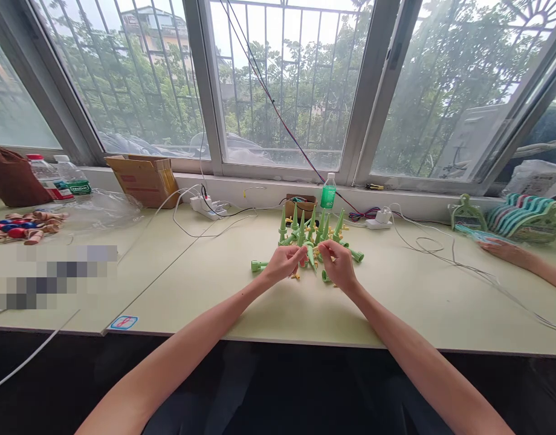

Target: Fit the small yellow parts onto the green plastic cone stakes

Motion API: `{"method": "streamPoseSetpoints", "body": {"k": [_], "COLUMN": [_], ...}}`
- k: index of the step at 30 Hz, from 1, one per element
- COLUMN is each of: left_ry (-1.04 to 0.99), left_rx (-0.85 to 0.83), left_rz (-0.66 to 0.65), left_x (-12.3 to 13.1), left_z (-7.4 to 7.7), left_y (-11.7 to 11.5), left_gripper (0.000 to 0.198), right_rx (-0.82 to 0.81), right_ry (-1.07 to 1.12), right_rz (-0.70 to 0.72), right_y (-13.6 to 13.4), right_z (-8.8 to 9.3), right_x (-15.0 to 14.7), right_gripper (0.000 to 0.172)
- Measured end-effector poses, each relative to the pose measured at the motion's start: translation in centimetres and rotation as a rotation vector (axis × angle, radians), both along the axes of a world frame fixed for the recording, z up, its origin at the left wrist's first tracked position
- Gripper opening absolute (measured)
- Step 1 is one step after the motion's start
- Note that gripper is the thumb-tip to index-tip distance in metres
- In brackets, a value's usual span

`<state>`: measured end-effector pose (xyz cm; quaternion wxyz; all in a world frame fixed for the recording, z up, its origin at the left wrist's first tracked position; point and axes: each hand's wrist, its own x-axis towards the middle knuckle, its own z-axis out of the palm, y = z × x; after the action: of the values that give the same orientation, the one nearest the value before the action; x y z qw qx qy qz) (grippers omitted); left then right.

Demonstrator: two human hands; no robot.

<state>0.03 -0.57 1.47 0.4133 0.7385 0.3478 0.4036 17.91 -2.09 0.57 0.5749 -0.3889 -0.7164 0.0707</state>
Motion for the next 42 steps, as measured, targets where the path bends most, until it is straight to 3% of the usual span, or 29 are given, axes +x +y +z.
{"method": "streamPoseSetpoints", "body": {"k": [19,33,42], "left_ry": [-0.04,-0.104,-0.059], "left_rx": [0.004,0.395,0.35], "left_rz": [-0.037,0.074,0.101], "left_x": [-0.4,-0.1,0.2], "left_z": [-0.7,-1.6,-1.5], "left_y": [0.3,1.3,1.0], "left_gripper": [0.041,0.041,0.044], "right_rx": [-0.068,-0.054,-0.016], "right_ry": [-0.002,-0.054,-0.035], "right_rz": [0.022,-0.041,-0.07], "right_y": [0.2,0.0,-0.2], "right_z": [-0.1,-0.1,0.1], "right_x": [0.3,0.0,-0.2], "right_gripper": [0.035,0.045,0.044]}}
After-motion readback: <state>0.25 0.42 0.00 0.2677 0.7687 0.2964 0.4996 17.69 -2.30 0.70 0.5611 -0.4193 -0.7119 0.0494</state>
